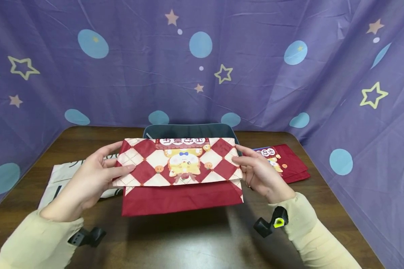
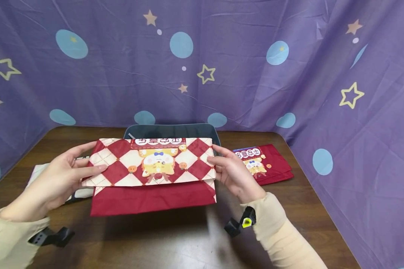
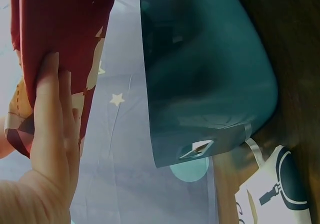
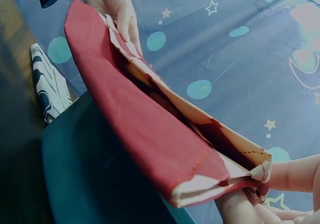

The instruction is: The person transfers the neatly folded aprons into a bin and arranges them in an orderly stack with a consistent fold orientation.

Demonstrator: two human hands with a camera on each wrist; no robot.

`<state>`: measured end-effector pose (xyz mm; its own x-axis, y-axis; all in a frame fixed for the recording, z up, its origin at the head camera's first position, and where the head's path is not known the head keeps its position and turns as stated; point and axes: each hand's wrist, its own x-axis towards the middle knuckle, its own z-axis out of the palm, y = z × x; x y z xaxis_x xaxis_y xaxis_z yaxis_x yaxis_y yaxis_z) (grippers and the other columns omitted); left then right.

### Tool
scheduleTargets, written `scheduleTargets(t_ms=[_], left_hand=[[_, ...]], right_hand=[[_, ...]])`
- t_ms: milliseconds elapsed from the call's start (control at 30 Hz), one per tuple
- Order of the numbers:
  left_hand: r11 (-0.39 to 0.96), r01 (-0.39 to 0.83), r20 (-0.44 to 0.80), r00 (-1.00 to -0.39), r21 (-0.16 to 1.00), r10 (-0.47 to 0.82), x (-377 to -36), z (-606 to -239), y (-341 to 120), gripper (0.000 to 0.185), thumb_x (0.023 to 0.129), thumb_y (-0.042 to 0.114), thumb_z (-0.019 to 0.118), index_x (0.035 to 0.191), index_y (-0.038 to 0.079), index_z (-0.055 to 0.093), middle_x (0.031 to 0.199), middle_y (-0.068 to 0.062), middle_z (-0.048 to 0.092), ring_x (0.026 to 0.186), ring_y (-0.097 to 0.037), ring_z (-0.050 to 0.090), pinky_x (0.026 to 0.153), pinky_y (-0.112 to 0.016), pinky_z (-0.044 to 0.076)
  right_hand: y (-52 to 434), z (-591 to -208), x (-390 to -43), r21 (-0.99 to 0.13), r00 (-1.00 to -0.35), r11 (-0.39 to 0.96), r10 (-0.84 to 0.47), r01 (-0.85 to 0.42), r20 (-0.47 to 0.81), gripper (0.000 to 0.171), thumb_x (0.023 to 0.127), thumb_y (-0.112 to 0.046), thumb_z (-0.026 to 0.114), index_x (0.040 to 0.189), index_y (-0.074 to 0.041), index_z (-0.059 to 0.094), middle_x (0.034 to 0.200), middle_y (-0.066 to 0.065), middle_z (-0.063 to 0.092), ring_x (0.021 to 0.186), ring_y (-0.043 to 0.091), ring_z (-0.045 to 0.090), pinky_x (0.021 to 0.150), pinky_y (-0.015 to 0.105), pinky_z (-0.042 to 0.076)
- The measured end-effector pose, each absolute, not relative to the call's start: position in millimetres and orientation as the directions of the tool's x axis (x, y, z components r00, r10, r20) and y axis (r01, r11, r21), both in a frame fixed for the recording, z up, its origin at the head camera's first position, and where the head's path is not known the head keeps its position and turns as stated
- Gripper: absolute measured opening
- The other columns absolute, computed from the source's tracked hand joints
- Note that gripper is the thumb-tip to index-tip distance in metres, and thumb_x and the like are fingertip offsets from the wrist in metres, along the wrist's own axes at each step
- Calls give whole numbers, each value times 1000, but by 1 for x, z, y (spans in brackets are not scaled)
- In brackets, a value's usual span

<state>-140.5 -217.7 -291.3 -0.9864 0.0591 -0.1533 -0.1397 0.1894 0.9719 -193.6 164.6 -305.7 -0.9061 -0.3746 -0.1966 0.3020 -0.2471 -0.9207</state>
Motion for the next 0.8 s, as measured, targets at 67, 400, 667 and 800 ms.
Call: scheduleTargets(t_ms=[67, 400, 667, 800], left_hand=[[198, -147, -161, -986, 969, 54, -141, -291, -217, 93, 95, 17, 67, 159, 9, 1, 117, -2, 63, 87, -9, 71, 74, -30, 61], [175, -170, -181, -982, 970, 51, -142, -290, -216, 93, 95, 18, 68, 160, 10, 1, 130, -14, 55, 88, -8, 71, 76, -29, 61], [148, -171, -181, -982, 974, 57, -141, -289, -219, 95, 93, 20, 70, 160, 10, 3, 115, 2, 62, 89, -8, 71, 77, -28, 61], [160, -174, -185, -981, 972, 53, -140, -288, -218, 93, 95, 22, 68, 160, 10, 3, 129, -10, 57, 90, -7, 70, 78, -27, 61]], right_hand=[[165, -304, -193, -921, -906, -249, -375, 300, -194, 66, 98, -3, 46, 157, -4, 15, 111, -4, 67, 90, 8, 71, 81, 26, 59], [166, -304, -190, -927, -901, -238, -395, 290, -180, 53, 99, -4, 45, 149, 4, 28, 105, -2, 71, 90, 10, 71, 78, 26, 60], [164, -302, -188, -926, -902, -246, -397, 285, -172, 47, 99, -4, 46, 145, 4, 35, 105, -1, 72, 90, 11, 71, 78, 26, 60], [163, -301, -186, -922, -905, -258, -388, 288, -174, 45, 99, -2, 45, 143, 3, 37, 103, -1, 72, 88, 11, 71, 76, 26, 60]])
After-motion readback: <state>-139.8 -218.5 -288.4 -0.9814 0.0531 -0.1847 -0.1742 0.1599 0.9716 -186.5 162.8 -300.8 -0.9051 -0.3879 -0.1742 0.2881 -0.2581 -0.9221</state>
